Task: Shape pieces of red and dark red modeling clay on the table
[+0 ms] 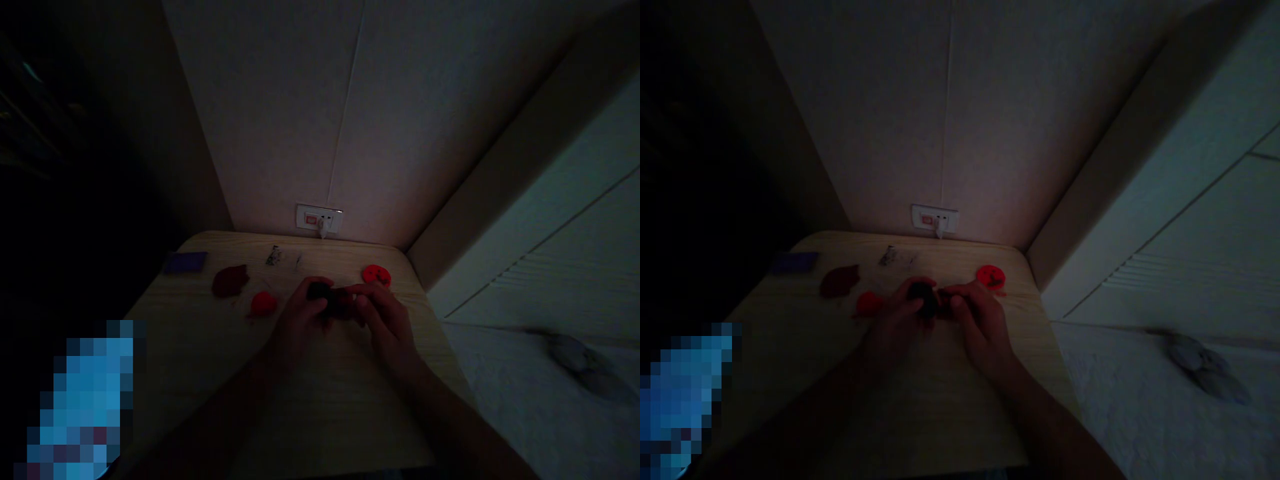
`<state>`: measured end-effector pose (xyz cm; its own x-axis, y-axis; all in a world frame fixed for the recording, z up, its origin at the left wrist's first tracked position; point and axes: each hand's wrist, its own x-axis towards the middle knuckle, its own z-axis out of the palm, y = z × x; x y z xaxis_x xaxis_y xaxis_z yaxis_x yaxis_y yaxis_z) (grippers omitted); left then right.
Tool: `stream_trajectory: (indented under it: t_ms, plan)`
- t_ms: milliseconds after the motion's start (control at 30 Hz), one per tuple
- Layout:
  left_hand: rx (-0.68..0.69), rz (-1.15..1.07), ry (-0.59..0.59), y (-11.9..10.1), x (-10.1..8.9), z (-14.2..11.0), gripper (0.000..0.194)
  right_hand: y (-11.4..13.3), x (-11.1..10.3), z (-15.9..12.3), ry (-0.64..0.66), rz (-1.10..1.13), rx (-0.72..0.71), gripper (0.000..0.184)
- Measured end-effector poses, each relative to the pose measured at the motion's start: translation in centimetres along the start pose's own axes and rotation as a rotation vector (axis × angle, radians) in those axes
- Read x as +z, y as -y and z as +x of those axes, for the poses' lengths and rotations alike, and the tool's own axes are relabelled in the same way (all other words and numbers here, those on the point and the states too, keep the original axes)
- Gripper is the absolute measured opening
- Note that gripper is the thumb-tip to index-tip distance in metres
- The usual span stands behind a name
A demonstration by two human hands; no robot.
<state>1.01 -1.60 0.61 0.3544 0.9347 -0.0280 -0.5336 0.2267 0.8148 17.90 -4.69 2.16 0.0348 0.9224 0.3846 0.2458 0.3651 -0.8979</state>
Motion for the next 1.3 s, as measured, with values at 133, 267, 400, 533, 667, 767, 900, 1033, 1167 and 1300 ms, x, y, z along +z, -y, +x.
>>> stream_trajectory:
  t_ms: [133,267,400,533,667,767,900,1033,1167,1300]
  plan:
    - [0.184,0.231,0.001,0.11,0.13,-0.2,0.037,0.58,-0.13,-0.06,0.035,-0.18,-0.074,0.017]
    - [0.242,0.388,-0.023,-0.01,0.38,-0.45,0.036,0.33,-0.13,-0.11,0.006,-0.211,-0.1,0.016]
    - [0.25,0.552,-0.065,0.2,0.34,-0.42,0.037,-0.05,-0.25,-0.23,-0.041,-0.199,-0.158,0.016]
    - [0.357,0.732,-0.061,0.22,0.24,-0.36,0.029,0.09,-0.31,-0.23,-0.04,-0.21,-0.251,0.024]
    - [0.469,0.853,-0.059,-0.07,0.26,-0.42,0.027,0.46,-0.21,-0.16,-0.055,-0.243,-0.318,0.022]
    - [0.523,0.901,-0.06,-0.24,0.22,-0.41,0.028,0.59,-0.22,-0.11,-0.061,-0.249,-0.313,0.018]
    - [0.518,0.9,-0.035,-0.31,0.0,-0.34,0.03,0.52,-0.39,-0.04,-0.06,-0.216,-0.237,0.01]
    - [0.482,0.883,-0.015,-0.22,-0.15,-0.39,0.032,0.49,-0.5,0.07,-0.054,-0.195,-0.182,0.006]
    - [0.465,0.9,0.003,-0.13,-0.17,-0.5,0.032,0.61,-0.5,0.18,-0.057,-0.167,-0.137,0.013]
    - [0.471,0.915,0.003,-0.16,-0.23,-0.48,0.03,0.58,-0.62,0.28,-0.027,-0.087,-0.118,0.006]
